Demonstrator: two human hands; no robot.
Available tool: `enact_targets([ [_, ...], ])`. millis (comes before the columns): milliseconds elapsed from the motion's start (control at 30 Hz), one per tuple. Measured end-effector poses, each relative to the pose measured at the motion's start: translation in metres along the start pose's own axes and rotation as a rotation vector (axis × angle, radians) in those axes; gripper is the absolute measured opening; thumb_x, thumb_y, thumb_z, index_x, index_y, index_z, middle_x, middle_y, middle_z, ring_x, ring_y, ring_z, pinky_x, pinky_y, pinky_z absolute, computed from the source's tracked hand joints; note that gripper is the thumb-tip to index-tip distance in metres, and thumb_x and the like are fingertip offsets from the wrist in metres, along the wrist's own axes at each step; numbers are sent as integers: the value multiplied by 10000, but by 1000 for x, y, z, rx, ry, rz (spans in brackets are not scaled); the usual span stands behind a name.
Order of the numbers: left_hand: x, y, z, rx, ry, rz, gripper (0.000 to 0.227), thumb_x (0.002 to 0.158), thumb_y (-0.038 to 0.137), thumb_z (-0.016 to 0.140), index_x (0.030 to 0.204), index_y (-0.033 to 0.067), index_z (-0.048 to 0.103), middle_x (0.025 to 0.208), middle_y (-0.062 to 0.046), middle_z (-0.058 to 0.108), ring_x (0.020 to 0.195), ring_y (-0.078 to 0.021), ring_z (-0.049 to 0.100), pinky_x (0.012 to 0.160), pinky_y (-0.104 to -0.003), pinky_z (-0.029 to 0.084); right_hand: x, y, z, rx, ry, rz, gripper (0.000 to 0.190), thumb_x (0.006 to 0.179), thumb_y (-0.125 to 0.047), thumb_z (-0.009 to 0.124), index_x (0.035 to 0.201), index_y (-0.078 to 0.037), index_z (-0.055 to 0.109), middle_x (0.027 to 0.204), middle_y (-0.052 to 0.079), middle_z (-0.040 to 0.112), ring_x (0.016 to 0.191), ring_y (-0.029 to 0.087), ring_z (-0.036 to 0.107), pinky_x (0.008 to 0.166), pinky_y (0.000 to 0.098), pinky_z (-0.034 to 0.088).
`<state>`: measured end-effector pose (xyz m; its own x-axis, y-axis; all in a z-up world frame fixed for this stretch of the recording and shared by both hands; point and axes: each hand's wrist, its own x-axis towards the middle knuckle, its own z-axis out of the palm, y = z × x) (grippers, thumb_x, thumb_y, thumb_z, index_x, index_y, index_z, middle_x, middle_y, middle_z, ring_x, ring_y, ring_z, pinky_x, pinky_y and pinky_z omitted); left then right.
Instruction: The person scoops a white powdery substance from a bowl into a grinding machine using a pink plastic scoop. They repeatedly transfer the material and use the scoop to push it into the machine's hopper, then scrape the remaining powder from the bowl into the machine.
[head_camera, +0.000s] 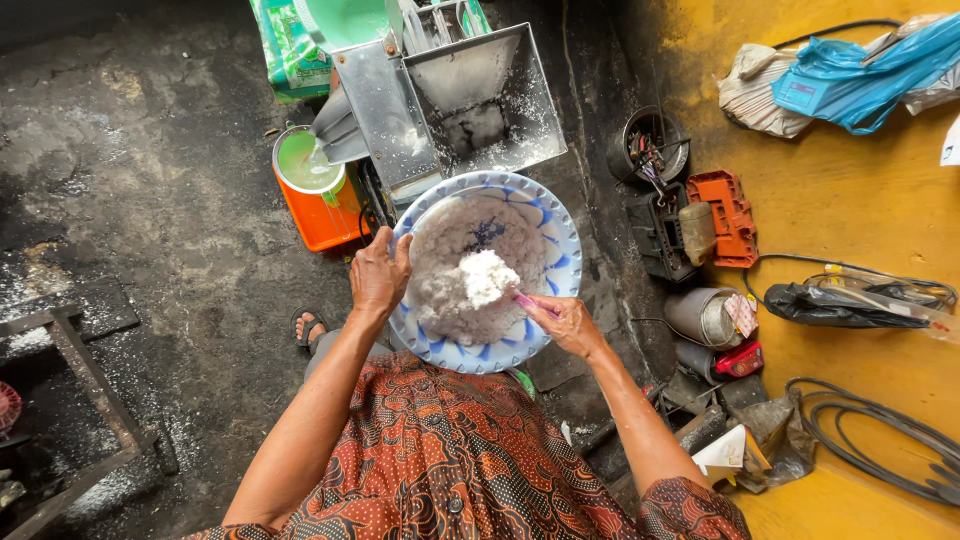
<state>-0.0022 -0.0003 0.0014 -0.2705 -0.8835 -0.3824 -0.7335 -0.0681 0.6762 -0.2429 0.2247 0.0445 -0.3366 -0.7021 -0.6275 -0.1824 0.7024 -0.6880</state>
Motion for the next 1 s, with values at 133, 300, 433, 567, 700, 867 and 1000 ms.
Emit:
enact_targets([
  [133,-3,2,-1,-29,7,-11,361,1015,495,557,975,140,602,797,-319,667,900,-546,678,794,-635,536,-8,-15,-25,3,-5,-4,311,929,-270,763,1211,-144,794,521,62,613,554,96,500,546,229,421],
  [300,-4,1,-4,-33,-10,-16,358,1016,493,543,962,143,594,802,-318,668,900,-549,679,801,-640,536,-11,-71,-59,44,-33,-6,296,969,-218,704,1236,-105,762,510,64,620,465,87,498,470,201,403],
  [433,-4,2,-2,-68,4,-41,356,1014,491,544,950,144,596,799,-311,673,893,-543,687,784,-640,539,21,-124,-90,-66,-6,-91,267,987,-220,683,1207,-95,768,510,85,637,430,100,506,452,217,416],
  [567,-8,7,-5,-30,-8,-45,369,1005,513,537,942,153,589,798,-297,675,890,-532,688,790,-629,543,105,-131,-97,-371,149,-213,253,1019,-350,641,1218,-240,751,598,8,668,585,135,648,613,289,524],
  [700,-8,10,-7,-29,-26,-60,376,1001,516,526,948,149,586,816,-303,677,902,-542,683,798,-630,544,153,-148,-62,-759,280,-140,422,1074,-386,375,1318,-226,679,1144,135,729,977,454,713,894,599,563],
  [867,-8,13,-8,-27,-26,-51,371,1001,507,535,952,143,592,819,-312,675,904,-546,682,797,-636,540,171,-132,-59,-964,278,-111,526,1035,-206,382,1554,-228,464,1297,148,633,1042,469,699,910,616,573],
  [1000,-7,13,-8,-30,-36,-48,375,1005,500,541,956,131,593,825,-319,677,911,-552,680,805,-640,541,103,-125,-94,-935,483,-341,379,1080,-189,454,1442,-177,565,1048,135,644,949,405,716,865,533,595],
])
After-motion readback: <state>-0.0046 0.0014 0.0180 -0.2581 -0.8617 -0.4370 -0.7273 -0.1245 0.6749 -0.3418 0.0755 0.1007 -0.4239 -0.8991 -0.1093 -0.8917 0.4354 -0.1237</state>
